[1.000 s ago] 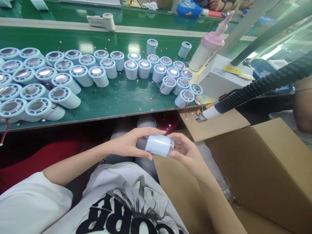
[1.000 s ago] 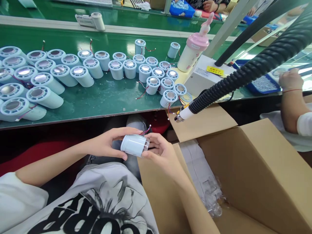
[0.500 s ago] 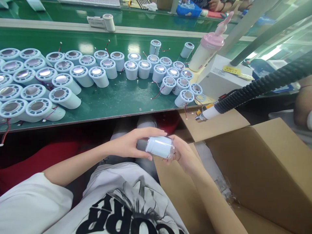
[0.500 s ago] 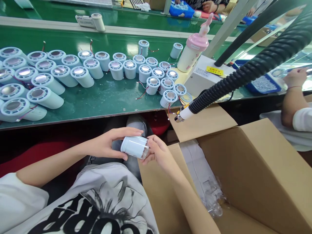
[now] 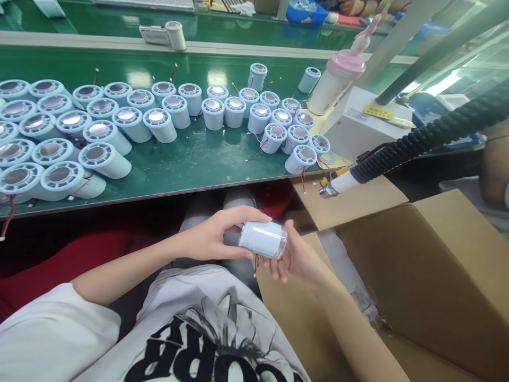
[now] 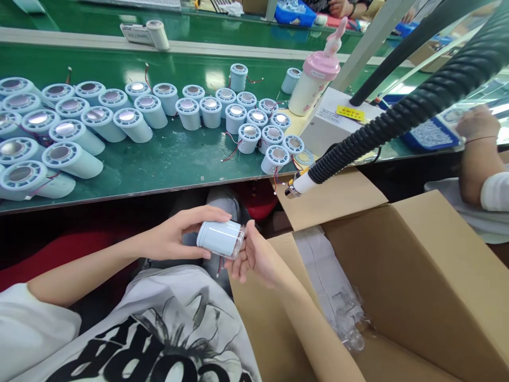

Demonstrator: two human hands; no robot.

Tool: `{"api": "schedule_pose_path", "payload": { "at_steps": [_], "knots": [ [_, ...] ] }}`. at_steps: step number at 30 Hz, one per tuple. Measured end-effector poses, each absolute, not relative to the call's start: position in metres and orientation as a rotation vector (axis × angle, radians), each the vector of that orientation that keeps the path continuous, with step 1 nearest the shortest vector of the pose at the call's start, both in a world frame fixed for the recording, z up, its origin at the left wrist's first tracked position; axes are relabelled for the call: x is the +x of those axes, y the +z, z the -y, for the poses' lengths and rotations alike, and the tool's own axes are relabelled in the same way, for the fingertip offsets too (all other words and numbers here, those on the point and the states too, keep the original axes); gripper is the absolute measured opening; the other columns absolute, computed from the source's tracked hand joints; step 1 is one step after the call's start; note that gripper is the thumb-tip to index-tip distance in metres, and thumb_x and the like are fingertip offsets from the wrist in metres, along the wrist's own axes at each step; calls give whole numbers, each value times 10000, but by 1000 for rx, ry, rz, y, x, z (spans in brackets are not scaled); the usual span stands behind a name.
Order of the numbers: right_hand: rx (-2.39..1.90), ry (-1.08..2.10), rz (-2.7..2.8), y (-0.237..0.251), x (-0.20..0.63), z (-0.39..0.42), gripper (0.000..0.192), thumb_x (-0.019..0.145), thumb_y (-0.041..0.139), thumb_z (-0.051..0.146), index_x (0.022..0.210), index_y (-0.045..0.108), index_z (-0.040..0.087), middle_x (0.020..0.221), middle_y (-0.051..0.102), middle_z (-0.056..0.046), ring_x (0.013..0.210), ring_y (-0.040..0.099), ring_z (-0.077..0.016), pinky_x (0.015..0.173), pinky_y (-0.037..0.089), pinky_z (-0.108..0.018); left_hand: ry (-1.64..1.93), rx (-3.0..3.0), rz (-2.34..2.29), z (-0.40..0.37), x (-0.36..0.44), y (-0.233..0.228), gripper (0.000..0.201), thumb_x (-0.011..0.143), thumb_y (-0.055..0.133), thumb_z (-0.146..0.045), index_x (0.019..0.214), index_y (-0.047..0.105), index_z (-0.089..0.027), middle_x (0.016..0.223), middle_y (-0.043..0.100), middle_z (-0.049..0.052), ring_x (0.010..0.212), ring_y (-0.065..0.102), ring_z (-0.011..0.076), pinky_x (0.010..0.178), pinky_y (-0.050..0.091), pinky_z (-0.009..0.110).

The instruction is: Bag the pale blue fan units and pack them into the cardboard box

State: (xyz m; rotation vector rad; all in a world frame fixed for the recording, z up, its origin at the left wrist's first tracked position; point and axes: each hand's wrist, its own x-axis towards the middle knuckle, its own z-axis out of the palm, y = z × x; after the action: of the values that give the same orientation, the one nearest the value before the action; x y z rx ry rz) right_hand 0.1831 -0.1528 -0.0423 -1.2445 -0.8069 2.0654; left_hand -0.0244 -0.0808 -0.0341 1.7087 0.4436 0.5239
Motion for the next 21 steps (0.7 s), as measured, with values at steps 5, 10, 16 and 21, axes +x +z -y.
{"api": "schedule_pose_path", "payload": {
  "at_steps": [5,10,16,21],
  "knots": [
    [-1199,972,1617,-42,192,160,556,748,693,505,1204,500,250,1314,537,-128,1116,595,-259,856,556,-400,441,1517,-567,84,-24,-28,577,794,680,-298,1329,469,-260,1265,568,94,1042,610,212,831,536,295],
    [-1177,937,1730,-41,196,163,430,824,662,270,1235,541,308,1316,569,-78,1187,563,-249,943,524,-418,403,1528,-505,81,-25,-27,684,767,709,-286,1387,421,-282,1330,534,101,1089,593,239,853,528,309],
    [-1163,1410,1265,-42,197,164,465,733,757,293,1178,621,307,1064,703,-23,897,682,-201,785,582,-335,368,1466,-424,77,-24,-28,692,774,700,-219,1400,413,-291,1423,454,101,1229,517,254,985,475,352],
    [-1342,1517,1161,-45,187,165,542,688,768,247,1209,621,277,925,723,-8,742,673,-182,733,567,-327,258,1324,-443,79,-19,-42,774,763,713,-231,1437,336,-287,1332,537,94,1126,588,232,927,504,340]
  ]
}}
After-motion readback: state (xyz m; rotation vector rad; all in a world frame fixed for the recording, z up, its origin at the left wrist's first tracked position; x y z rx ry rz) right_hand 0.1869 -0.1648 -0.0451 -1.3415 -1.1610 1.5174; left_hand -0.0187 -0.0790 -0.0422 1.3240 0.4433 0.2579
